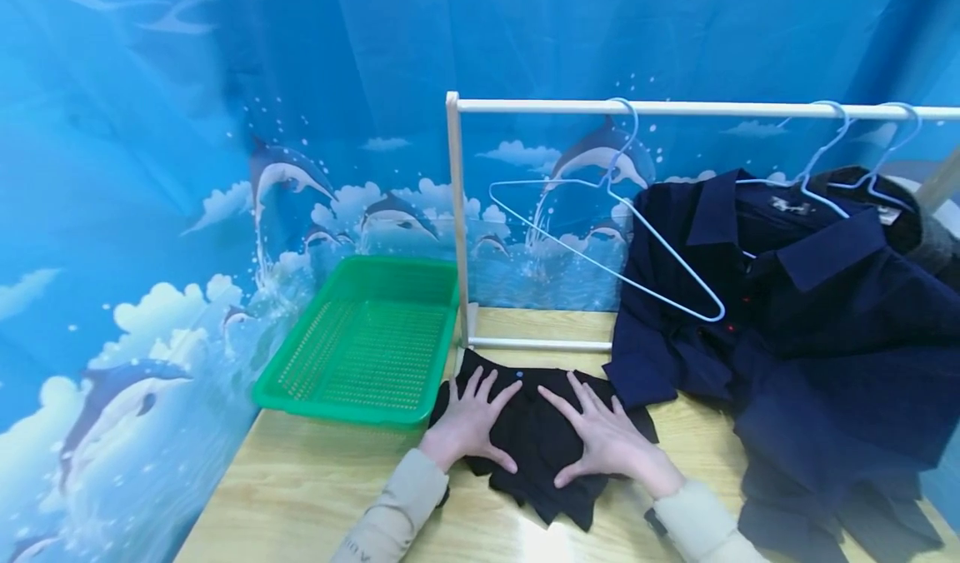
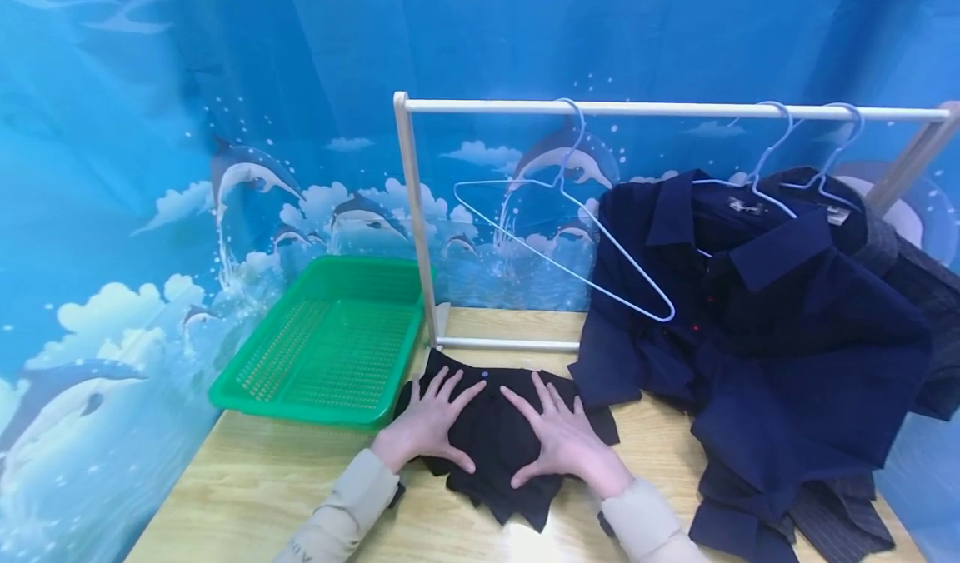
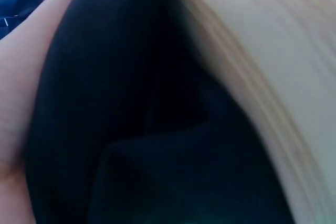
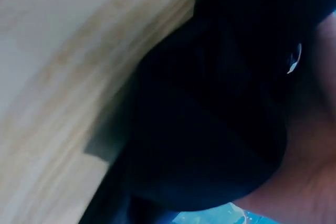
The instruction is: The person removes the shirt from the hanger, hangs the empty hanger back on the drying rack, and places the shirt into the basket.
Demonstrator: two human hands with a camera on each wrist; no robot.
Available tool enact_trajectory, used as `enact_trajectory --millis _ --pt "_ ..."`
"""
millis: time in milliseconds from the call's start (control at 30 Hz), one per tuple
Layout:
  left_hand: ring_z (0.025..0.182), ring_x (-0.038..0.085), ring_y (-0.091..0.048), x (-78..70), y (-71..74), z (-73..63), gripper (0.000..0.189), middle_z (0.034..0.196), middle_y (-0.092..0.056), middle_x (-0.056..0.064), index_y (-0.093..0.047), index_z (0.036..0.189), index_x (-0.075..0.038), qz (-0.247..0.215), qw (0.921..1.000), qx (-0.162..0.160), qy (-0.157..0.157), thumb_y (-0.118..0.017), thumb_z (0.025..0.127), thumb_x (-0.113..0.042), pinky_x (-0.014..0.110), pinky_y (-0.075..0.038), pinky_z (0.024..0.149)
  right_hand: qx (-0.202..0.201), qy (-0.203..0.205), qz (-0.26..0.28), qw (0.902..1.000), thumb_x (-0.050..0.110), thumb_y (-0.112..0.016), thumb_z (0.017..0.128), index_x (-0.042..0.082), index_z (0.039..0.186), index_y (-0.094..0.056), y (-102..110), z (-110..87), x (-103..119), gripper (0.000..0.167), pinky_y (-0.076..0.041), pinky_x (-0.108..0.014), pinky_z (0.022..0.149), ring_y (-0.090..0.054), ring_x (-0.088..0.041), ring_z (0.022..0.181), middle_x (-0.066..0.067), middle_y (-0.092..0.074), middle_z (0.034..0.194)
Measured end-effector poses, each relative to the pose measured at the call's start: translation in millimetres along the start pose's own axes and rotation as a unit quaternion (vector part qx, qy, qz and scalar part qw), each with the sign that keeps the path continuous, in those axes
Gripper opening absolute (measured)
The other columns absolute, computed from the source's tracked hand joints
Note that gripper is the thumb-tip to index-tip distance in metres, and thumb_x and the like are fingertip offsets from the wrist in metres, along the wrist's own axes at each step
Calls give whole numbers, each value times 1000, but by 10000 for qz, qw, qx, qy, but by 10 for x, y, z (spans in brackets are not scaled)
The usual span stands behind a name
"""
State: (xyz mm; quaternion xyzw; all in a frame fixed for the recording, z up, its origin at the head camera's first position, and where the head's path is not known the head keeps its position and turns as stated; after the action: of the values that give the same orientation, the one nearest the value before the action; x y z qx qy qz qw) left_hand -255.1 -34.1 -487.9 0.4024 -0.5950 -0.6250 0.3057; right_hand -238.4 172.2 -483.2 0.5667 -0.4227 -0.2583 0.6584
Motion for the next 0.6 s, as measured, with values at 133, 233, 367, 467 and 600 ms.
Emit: enact_trajectory --millis 133,233,367,467,600 --pt "148 40 -32 17 -8 34 122 157 -39 16 -33 159 -27 41 10000 25 47 -85 58 -73 75 -22 111 117 -131 3 9998 72 -85 54 28 161 -23 -28 79 -45 132 -26 -84 99 -32 -55 142 -32 -16 162" --pt "146 38 -35 20 -5 33 120 155 -43 14 -34 158 -29 53 10000 17 45 -84 59 -73 75 -22 111 188 -95 8 9998 73 -85 54 29 161 -25 -29 112 -68 130 -28 -81 100 -35 -53 141 -31 -26 159" --pt "144 36 -39 22 4 18 118 153 -46 14 -36 157 -28 5 10000 -4 49 -84 59 -73 76 -21 111 180 59 -127 9997 75 -84 55 28 159 -30 -15 143 -69 126 -33 -74 101 -42 -48 138 -27 -42 151" --pt "142 36 -42 18 19 9 117 152 -48 14 -38 157 -27 17 10000 -97 16 -84 60 -73 76 -21 110 57 158 -270 9995 74 -86 55 26 157 -33 11 157 -52 125 -35 -71 100 -46 -47 133 -24 -49 144" --pt "140 35 -45 8 29 5 116 150 -50 14 -39 156 -27 60 9998 -164 5 -84 60 -73 77 -21 110 -51 212 -397 9990 72 -88 54 25 156 -36 38 160 -37 124 -36 -71 99 -50 -47 128 -23 -53 138"
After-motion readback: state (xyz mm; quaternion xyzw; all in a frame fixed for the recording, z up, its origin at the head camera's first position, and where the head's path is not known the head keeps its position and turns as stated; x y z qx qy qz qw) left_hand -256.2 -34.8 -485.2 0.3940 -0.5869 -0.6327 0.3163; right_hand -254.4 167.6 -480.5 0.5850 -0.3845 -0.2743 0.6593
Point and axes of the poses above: each hand's wrist, its own z-axis towards the middle knuckle, its own y-axis out of the back of the hand, x = y × z, the point moved 5 cm from there along z, towards the middle knuckle
